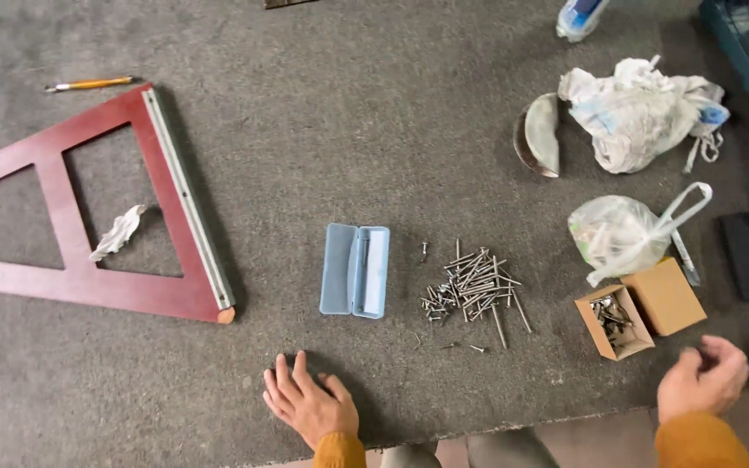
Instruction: Sorting through a collection of screws, moving them between a plastic case, a cardboard box, and the workbench surface before packing them away.
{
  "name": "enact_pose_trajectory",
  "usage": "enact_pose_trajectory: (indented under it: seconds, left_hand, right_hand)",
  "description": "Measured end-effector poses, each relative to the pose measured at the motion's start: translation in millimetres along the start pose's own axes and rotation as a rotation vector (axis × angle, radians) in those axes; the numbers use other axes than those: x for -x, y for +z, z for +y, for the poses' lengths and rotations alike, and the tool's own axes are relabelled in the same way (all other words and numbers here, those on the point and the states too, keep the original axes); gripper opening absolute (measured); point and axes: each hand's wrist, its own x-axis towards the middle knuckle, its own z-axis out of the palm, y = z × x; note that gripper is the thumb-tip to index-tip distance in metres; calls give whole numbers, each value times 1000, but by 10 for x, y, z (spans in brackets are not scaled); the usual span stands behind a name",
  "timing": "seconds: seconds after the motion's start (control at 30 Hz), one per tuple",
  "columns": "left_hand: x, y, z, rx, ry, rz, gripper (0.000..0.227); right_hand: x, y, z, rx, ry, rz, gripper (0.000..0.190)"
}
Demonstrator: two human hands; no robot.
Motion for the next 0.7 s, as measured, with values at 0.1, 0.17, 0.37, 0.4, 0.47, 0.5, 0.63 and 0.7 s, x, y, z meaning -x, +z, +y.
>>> enact_pose_trajectory:
  seconds: [0.1,0.17,0.37,0.4,0.47,0.5,0.63,0.7]
  left_hand:
    - [-41,-22,17,6,-49,-45,46]
    - [-55,-34,21,-4,-72,-52,47]
    - [-22,-12,-4,4,-100,-80,52]
    - [-54,7,0,11,-94,-66,52]
    - [-58,-14,8,18,-113,-81,52]
    - [-58,-29,9,25,-119,-99,52]
    - [-76,-15,-9,-4,-97,-41,49]
    - [-62,-19,-20,-13,-84,-61,55]
  right_hand:
    - [440,-314,-679,-95,-246,-30,37]
    - [710,-334,-1187,-131,-262,-253,47]
    - [561,20,-2004,-130,-562,-675,52]
    - [428,112,-2204,-123,-503,-711,53]
    - [176,244,-2424,-118,-487,-699,56]
    - [57,309,-2539,-114,-457,-685,59]
    - [-254,569,-2925,-82,-537,-833,53]
    - [-332,642,-3144,-87,-594,-936,48]
